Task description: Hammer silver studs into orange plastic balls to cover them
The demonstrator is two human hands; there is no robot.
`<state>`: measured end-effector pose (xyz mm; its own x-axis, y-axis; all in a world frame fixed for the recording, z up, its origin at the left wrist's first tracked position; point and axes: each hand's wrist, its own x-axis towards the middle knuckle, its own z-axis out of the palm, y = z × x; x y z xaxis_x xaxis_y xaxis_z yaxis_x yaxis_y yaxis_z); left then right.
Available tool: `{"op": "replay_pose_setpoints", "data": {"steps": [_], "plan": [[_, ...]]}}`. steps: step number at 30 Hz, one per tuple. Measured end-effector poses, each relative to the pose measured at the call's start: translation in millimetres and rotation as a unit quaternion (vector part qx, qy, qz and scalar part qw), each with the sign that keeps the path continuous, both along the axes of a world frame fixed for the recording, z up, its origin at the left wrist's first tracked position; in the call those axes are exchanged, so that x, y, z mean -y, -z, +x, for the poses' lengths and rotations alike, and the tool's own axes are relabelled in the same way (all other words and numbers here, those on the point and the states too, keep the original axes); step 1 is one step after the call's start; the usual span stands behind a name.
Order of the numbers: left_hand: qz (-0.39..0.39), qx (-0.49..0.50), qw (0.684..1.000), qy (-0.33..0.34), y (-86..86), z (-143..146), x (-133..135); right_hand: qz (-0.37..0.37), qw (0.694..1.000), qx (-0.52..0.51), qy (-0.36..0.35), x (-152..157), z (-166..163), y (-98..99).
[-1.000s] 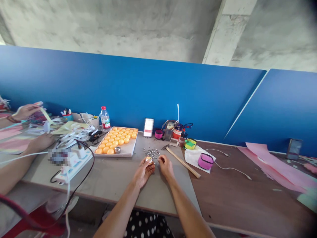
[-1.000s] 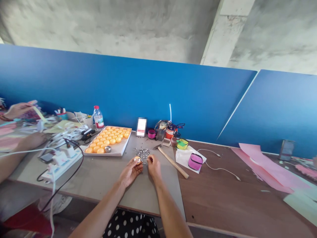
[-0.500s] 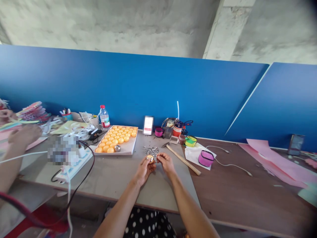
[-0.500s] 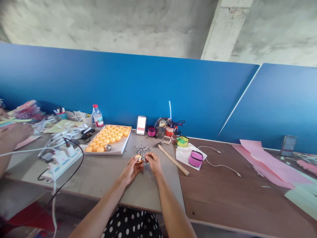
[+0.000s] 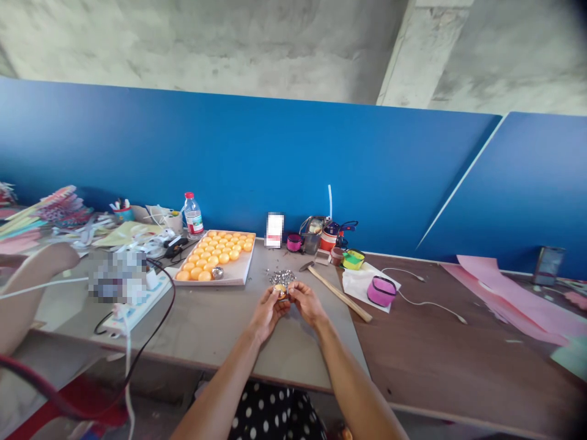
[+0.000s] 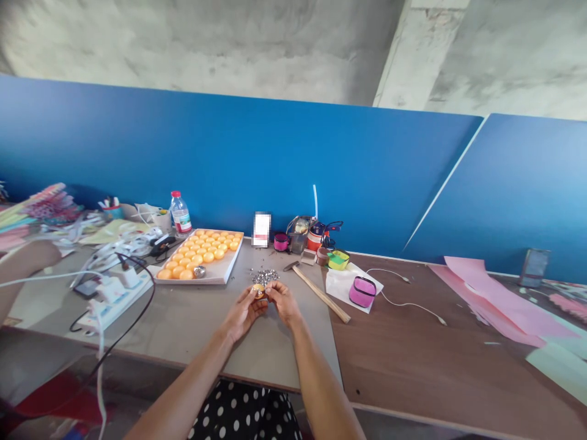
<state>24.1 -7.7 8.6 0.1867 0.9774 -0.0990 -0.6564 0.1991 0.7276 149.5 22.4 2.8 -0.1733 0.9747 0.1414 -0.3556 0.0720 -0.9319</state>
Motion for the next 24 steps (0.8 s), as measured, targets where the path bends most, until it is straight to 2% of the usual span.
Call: {"op": "replay_pose_setpoints", "data": {"steps": [5, 16, 24], "plan": [[-0.006, 0.018, 1.0, -0.002, -0.3, -0.7, -0.3, -0.002, 0.999, 0.048, -0.002, -2.4, -0.2, 4.6], [-0.007, 0.032, 0.999, 0.004, 3.1, -3.6, -1.8, -0.003, 0.998, 0.06, -0.002, -3.0, -0.4, 7.0], [-0.016, 0.036, 0.999, -0.008, -1.5, -2.9, 0.0, -0.023, 0.999, -0.024, -0.006, 1.3, -1.3, -1.1]]}}
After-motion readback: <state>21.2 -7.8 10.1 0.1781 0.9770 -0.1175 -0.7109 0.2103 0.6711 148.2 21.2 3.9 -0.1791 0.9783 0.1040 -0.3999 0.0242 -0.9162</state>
